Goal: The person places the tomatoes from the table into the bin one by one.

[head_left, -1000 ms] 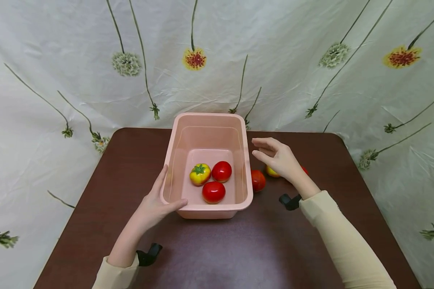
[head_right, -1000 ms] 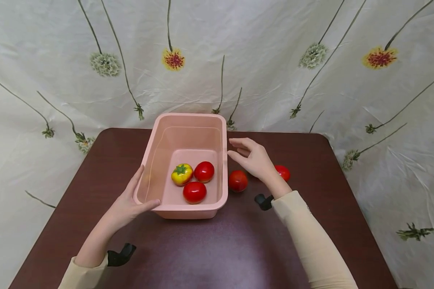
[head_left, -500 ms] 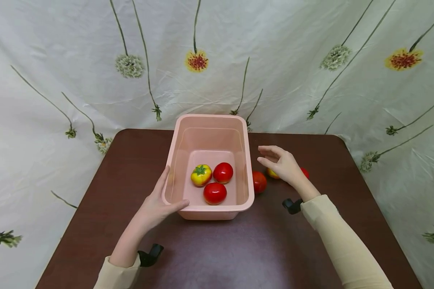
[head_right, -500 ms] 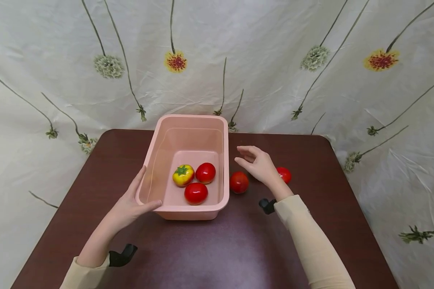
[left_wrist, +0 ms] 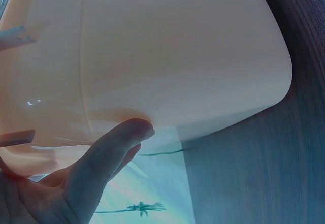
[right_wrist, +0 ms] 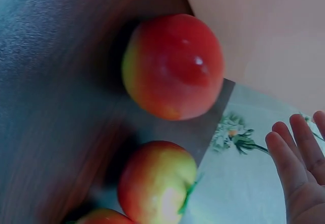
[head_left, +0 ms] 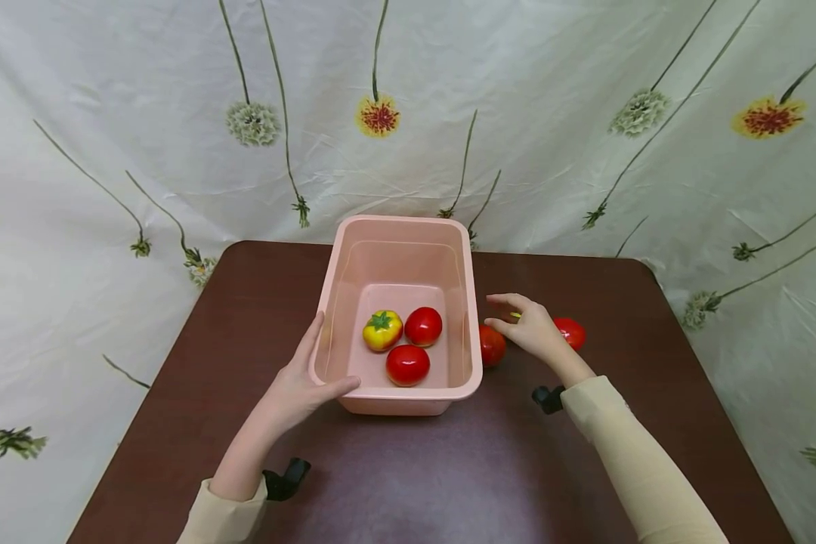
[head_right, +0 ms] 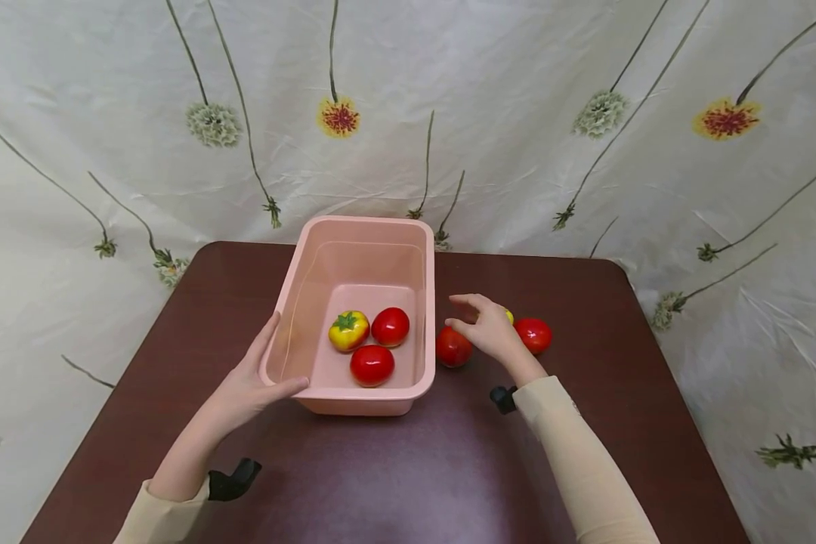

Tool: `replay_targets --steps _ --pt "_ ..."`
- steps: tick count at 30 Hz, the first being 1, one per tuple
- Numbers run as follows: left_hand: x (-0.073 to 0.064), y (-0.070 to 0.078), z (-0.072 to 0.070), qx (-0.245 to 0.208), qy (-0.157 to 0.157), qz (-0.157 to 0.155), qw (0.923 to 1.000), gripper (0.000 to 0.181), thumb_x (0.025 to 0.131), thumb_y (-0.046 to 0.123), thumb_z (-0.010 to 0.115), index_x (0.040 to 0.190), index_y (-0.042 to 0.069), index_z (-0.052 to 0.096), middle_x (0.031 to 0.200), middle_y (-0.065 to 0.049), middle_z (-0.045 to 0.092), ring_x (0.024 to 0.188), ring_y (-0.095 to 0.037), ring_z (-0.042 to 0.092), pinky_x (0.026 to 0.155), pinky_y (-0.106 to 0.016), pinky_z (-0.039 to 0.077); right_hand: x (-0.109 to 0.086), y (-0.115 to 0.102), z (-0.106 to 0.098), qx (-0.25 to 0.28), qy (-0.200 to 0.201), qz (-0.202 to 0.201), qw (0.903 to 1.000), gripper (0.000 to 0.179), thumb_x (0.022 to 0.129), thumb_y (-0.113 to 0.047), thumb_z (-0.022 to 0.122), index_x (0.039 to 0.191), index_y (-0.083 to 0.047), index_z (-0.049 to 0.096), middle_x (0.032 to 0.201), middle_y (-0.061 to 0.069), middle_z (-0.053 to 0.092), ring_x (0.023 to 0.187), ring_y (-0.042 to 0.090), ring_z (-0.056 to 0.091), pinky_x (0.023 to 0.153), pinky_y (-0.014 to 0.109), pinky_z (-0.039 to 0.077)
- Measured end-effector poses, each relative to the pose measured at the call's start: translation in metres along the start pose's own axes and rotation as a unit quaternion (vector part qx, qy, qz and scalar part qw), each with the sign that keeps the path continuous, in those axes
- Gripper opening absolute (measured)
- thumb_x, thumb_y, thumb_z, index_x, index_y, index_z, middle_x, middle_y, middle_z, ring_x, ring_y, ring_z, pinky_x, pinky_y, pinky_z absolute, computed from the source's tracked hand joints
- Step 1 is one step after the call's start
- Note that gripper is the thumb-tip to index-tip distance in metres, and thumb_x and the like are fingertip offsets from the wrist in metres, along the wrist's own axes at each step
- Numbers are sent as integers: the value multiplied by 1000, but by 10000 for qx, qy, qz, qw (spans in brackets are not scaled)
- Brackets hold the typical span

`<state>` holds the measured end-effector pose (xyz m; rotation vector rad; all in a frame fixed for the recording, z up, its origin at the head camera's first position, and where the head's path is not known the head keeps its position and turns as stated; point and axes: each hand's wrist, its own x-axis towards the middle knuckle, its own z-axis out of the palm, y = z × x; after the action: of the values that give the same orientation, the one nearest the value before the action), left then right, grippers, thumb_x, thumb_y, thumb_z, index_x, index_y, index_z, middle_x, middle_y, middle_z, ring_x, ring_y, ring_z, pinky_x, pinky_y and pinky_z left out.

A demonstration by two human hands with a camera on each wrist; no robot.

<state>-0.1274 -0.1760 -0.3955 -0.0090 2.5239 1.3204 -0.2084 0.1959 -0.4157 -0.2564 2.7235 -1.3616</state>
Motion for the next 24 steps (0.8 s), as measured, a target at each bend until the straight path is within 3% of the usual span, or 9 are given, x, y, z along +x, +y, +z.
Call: replay_targets --steps 19,24 --pt "0 2 1 -19 -4 -93 10000 115 77 54 77 158 36 -3 165 -13 14 143 -41 31 113 -62 30 2 17 20 -408 -416 506 9970 56 87 -14 73 137 1 53 137 25 54 127 43 53 102 51 47" --pt "0 2 1 -73 -6 -152 9999 116 77 53 78 158 37 -3 165 -12 14 143 -40 30 113 -62 30 2 19 22 -472 -483 429 9968 57 86 -15 73 137 1 54 137 25 55 127 43 53 104 52 45"
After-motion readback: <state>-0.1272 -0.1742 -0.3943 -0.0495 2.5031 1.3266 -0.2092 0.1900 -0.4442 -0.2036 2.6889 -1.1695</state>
